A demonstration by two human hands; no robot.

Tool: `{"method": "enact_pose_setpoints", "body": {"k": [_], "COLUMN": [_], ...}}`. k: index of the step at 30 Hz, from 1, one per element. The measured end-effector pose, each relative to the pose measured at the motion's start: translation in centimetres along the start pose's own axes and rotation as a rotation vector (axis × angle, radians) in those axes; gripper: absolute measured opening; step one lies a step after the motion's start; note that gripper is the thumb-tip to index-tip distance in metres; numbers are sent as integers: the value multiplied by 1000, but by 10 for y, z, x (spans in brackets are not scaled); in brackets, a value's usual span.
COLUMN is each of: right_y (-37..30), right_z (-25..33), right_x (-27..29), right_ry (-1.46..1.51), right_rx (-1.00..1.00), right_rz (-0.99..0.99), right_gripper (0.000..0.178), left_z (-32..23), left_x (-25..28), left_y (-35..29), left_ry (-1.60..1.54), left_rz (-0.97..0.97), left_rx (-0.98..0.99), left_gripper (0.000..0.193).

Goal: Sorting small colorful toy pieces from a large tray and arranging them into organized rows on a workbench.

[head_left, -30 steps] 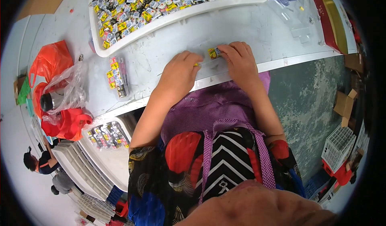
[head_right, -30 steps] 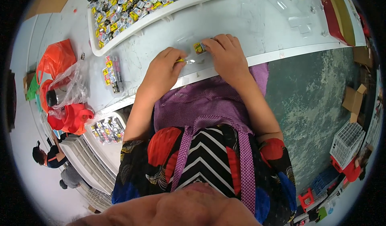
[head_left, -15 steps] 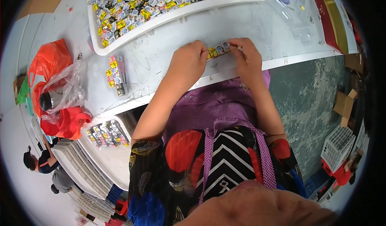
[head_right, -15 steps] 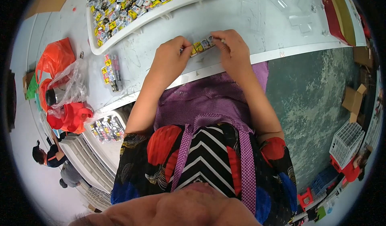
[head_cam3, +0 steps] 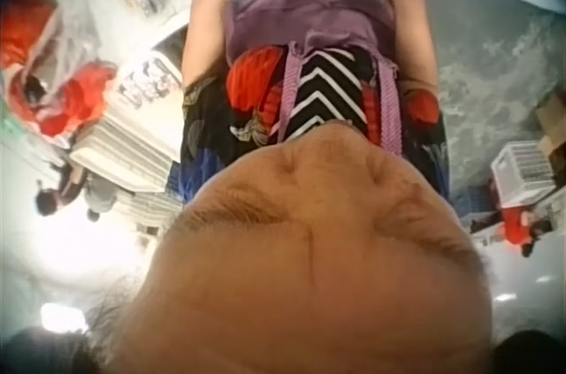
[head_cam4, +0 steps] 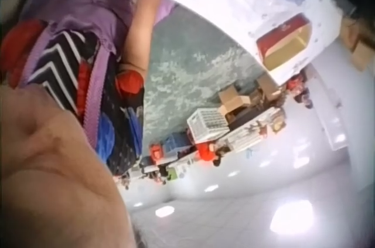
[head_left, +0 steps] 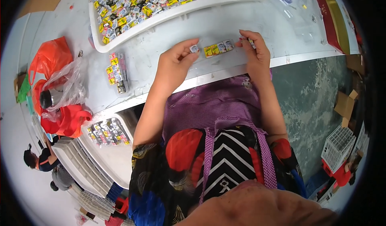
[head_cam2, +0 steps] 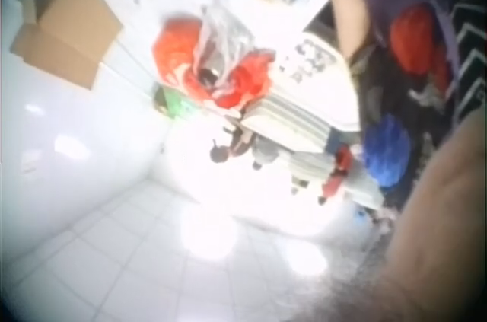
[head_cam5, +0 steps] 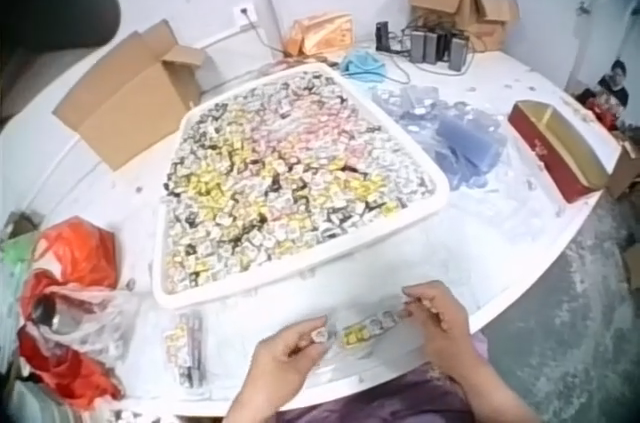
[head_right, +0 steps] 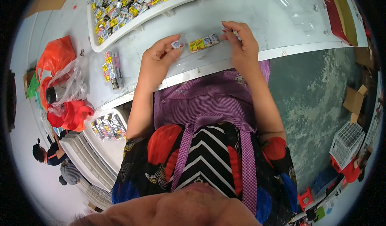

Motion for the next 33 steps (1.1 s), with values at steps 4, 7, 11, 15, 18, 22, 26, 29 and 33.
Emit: {"method": "enact_pose_setpoints", "body": {"k": [4,7,11,15,18,22,26,29,33], "right_y": [-2,-2,-1,1,2,-1,3,5,3], "right_z": [-4,-5,-8,-4,4,33,35,31,21], "right_x": [-2,4,8,8,6,-15,-45,-62,-77], "right_ry": [10,58,140,209,162,18,-119,-230,-466], "right_rx": [-23,-99,-156,-165,-143,-157,-132,-110,133], "right_rz": [-10,-19,-8,-18,-29,64,184,218,225], "right_gripper": [20,19,20,20,19,14,12,11,13], "left_z": [0,6,5,3,4,11,19,17,16], "left_x": [-8,-12,-16,-10,-1,16,22,18,11], "left_y": [-2,1,1,-3,-2,-2,-6,-11,-13], "left_ry": [386,603,753,779,604,407,410,550,555], "left_rz": [-61,-109,-171,-168,-201,-343,-353,-232,-272], "left_rx": [-241,-346,-431,-388,-363,-341,-311,-397,-378], "left_gripper": [31,35,35,32,28,25,26,31,27]}}
Point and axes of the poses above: each hand's wrist, its own y-axis towards the middle knuckle, its own x-axis out of the back of the hand, z = x × y, the point moved 1 cm from there along y, towards the middle knuckle, and after that the axes turned 5 degrees about z, right-handed, at the moved point
